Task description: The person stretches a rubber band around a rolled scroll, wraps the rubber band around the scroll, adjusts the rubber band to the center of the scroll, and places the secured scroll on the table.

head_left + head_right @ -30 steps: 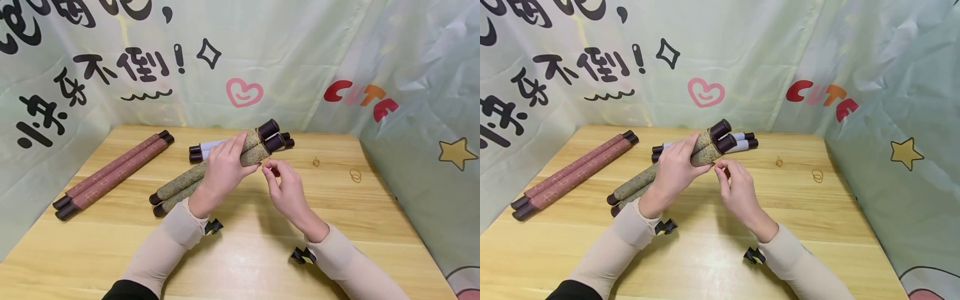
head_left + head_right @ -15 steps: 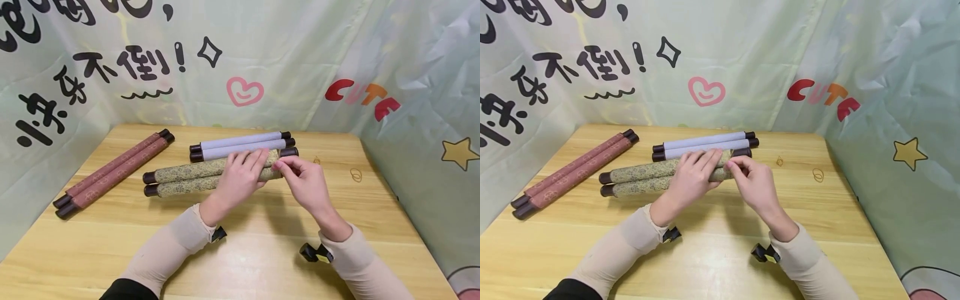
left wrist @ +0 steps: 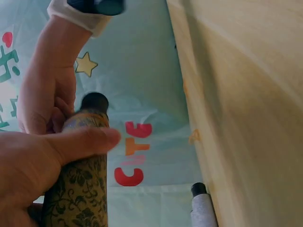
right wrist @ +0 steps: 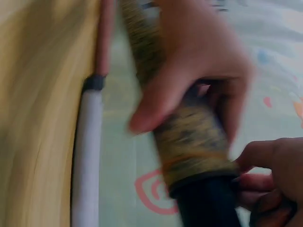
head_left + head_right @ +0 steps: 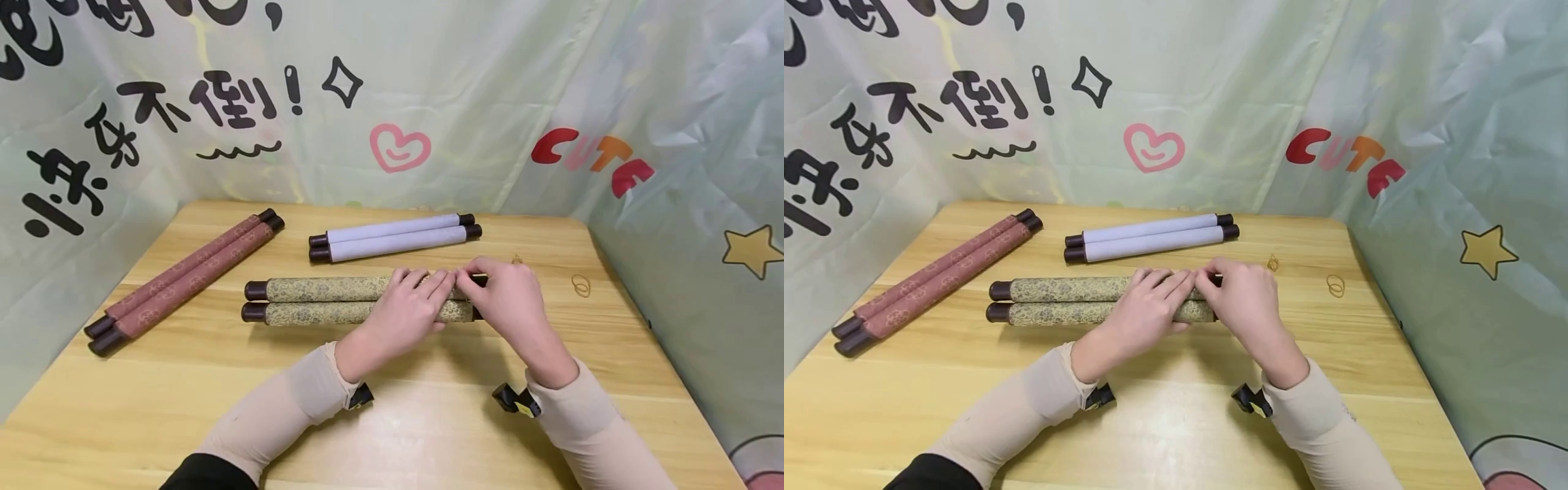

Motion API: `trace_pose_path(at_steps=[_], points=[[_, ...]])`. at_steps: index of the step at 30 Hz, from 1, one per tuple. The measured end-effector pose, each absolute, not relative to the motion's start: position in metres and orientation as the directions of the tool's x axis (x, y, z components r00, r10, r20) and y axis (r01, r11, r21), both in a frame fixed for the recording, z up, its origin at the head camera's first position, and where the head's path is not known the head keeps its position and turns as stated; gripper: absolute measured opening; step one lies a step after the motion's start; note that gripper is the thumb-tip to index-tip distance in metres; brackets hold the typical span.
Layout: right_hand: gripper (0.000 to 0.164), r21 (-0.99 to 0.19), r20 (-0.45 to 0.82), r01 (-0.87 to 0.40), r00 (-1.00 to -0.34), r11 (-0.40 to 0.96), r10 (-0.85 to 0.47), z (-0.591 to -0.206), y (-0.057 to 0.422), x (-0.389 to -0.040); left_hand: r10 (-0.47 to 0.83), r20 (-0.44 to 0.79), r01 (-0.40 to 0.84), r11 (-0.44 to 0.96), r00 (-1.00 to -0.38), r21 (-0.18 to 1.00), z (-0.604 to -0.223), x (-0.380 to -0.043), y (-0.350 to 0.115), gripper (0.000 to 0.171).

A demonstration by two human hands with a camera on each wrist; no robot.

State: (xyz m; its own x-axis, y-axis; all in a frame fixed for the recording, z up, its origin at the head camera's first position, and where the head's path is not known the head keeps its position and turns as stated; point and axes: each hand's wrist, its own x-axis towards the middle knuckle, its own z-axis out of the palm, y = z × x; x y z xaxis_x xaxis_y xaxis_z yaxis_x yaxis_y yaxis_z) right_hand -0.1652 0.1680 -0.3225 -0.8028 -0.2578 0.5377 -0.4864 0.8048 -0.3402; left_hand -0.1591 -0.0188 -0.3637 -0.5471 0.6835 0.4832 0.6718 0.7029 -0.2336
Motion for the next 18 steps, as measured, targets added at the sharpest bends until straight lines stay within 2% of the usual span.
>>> trace_pose_path(at_steps=[6,9,11,12,14,18], points=[[0.021,-0.071,0.799,-0.591,-0.516,0.803,-0.309,-0.327,0.167,-0.169,0.671,0.514,0.702,0.691,-0.534,-0.173,-0.355,-0.159,-0.024,0.081],[0.025,0.037,0.885,-0.627,-0.341,0.778,-0.316,-0.327,0.164,-0.170,0.654,0.547,0.705,0.692,-0.522,-0.155,-0.349,-0.158,-0.026,0.081],[0.025,0.084,0.914,-0.654,-0.250,0.752,-0.319,-0.327,0.163,-0.170,0.646,0.558,0.703,0.696,-0.521,-0.148,-0.346,-0.157,-0.028,0.082],[0.024,0.097,0.915,-0.670,-0.231,0.736,-0.331,-0.326,0.163,-0.170,0.646,0.557,0.702,0.697,-0.522,-0.151,-0.345,-0.157,-0.029,0.083],[0.022,0.076,0.905,-0.717,-0.243,0.693,-0.350,-0.323,0.165,-0.172,0.661,0.543,0.701,0.692,-0.518,-0.172,-0.344,-0.157,-0.029,0.084],[0.024,-0.044,0.836,-0.763,-0.381,0.645,-0.394,-0.318,0.178,-0.174,0.698,0.502,0.722,0.665,-0.511,-0.191,-0.345,-0.159,-0.027,0.085]])
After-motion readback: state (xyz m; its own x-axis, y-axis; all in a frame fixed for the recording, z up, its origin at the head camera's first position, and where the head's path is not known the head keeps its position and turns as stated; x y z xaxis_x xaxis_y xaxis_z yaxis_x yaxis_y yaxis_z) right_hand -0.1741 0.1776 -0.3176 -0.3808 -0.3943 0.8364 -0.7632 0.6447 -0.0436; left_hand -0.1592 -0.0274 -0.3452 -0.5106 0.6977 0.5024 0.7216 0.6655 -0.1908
